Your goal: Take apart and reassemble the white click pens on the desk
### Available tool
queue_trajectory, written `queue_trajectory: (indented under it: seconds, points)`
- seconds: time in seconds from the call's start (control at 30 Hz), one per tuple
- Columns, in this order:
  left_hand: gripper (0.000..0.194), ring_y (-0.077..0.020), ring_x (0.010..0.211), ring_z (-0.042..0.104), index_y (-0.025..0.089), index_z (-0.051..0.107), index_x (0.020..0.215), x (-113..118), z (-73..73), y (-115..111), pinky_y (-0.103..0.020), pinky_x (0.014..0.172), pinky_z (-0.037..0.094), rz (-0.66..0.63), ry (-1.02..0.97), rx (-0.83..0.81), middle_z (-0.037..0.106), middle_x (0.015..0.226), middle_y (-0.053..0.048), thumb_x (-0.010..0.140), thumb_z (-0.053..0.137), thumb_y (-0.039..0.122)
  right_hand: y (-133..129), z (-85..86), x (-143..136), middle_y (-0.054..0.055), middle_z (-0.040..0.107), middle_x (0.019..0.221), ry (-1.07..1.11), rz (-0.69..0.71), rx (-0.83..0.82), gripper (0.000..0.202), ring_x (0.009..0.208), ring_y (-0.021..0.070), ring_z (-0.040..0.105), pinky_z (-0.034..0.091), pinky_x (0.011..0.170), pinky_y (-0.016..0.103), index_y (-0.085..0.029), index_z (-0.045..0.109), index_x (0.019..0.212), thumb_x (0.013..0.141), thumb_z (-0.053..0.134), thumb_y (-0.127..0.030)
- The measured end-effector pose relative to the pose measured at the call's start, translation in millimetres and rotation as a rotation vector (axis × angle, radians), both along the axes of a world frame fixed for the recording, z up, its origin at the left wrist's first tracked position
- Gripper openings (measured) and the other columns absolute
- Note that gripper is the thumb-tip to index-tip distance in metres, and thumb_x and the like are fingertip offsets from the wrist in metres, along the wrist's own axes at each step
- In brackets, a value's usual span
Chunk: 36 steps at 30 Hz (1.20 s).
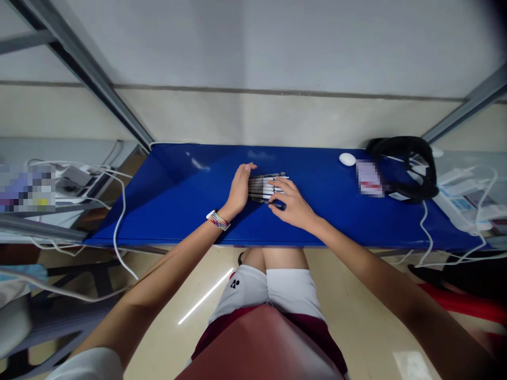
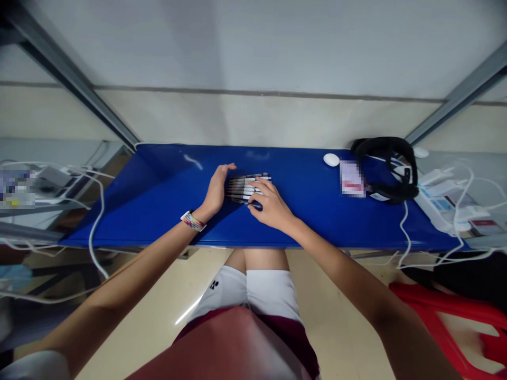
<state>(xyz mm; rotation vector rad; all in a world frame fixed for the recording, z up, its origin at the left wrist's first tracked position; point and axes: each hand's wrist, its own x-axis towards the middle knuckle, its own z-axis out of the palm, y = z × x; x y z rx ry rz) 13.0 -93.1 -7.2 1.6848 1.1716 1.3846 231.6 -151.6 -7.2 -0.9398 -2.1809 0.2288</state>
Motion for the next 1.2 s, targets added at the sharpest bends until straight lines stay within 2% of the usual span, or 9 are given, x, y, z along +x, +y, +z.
queue_trajectory:
  seconds: [0.1,0.17,0.27,0.43,0.53,0.7,0.8,0.93,1.2]
  points:
    - [0.048,-0.0296,0.164,0.04,0.025,0.07,0.123,-2,12.7,-10,-0.051,0.138,0.023,-0.046,0.065,0.008,0.067,0.151,-0.012,0.111,0.043,0.063,1,2.7,-1,0.012,0.073,0.145,0.061,0.01,0.018,0.01,0.148,0.0357,0.056,0.047,0.123,0.062,-0.025,0.077,0.095,0.093,0.072,-0.016]
    - [0.044,-0.03,0.165,0.037,0.025,0.07,0.125,-4,21.1,-14,-0.052,0.137,0.025,-0.084,0.11,0.04,0.066,0.154,-0.011,0.111,0.046,0.059,2,6.3,-1,0.01,0.078,0.132,0.128,-0.006,0.026,0.011,0.138,0.0336,0.063,0.05,0.12,0.059,-0.026,0.077,0.098,0.094,0.072,-0.017]
    - [0.037,-0.0305,0.158,0.049,0.026,0.075,0.122,-7,32.4,-16,-0.052,0.133,0.033,-0.164,0.189,0.107,0.075,0.14,-0.008,0.11,0.053,0.054,6,13.8,0,0.009,0.081,0.109,0.211,-0.083,0.021,0.009,0.114,0.0306,0.071,0.057,0.106,0.053,-0.026,0.078,0.101,0.098,0.07,-0.022]
    - [0.025,-0.0267,0.116,0.073,0.026,0.08,0.114,-9,44.6,-8,-0.043,0.108,0.053,-0.216,0.322,0.167,0.083,0.117,-0.006,0.104,0.066,0.044,24,28.1,3,0.005,0.078,0.09,0.296,-0.224,-0.03,0.014,0.088,0.0254,0.07,0.056,0.09,0.044,-0.025,0.08,0.098,0.102,0.068,-0.031]
    - [0.02,-0.0257,0.112,0.074,0.025,0.082,0.11,-9,47.6,4,-0.043,0.107,0.053,-0.184,0.318,0.207,0.084,0.115,-0.006,0.103,0.068,0.038,40,33.4,5,0.005,0.08,0.094,0.423,-0.236,-0.145,0.013,0.087,0.0233,0.072,0.055,0.083,0.039,-0.024,0.08,0.097,0.097,0.074,-0.036]
    - [0.017,-0.0248,0.108,0.074,0.025,0.084,0.111,-11,47.7,33,-0.042,0.102,0.054,-0.091,0.272,0.279,0.084,0.115,-0.007,0.098,0.074,0.031,74,36.2,8,-0.002,0.062,0.064,0.79,-0.214,-0.461,0.026,0.058,0.0145,0.058,0.047,0.057,0.029,-0.022,0.078,0.086,0.095,0.075,-0.047]
    - [0.018,-0.0247,0.105,0.074,0.026,0.086,0.11,-13,44.2,51,-0.041,0.097,0.055,-0.058,0.266,0.277,0.084,0.111,-0.007,0.094,0.078,0.03,91,36.9,10,0.0,0.066,0.068,0.955,-0.191,-0.607,0.026,0.059,0.0126,0.06,0.047,0.053,0.025,-0.021,0.078,0.087,0.088,0.083,-0.047]
    - [0.019,-0.0235,0.098,0.074,0.027,0.087,0.109,-13,38.4,68,-0.039,0.093,0.055,-0.049,0.259,0.252,0.085,0.109,-0.007,0.092,0.08,0.032,107,32.9,14,0.001,0.07,0.071,1.025,-0.139,-0.631,0.032,0.06,0.0121,0.062,0.048,0.053,0.024,-0.02,0.08,0.088,0.078,0.092,-0.049]
    - [0.026,-0.0221,0.087,0.076,0.021,0.086,0.094,-17,36.4,69,-0.034,0.087,0.055,-0.205,0.183,0.06,0.083,0.089,-0.007,0.094,0.076,0.044,117,15.8,28,0.003,0.076,0.081,0.919,-0.086,-0.605,0.04,0.068,0.0155,0.068,0.058,0.062,0.03,-0.023,0.083,0.094,0.073,0.096,-0.054]
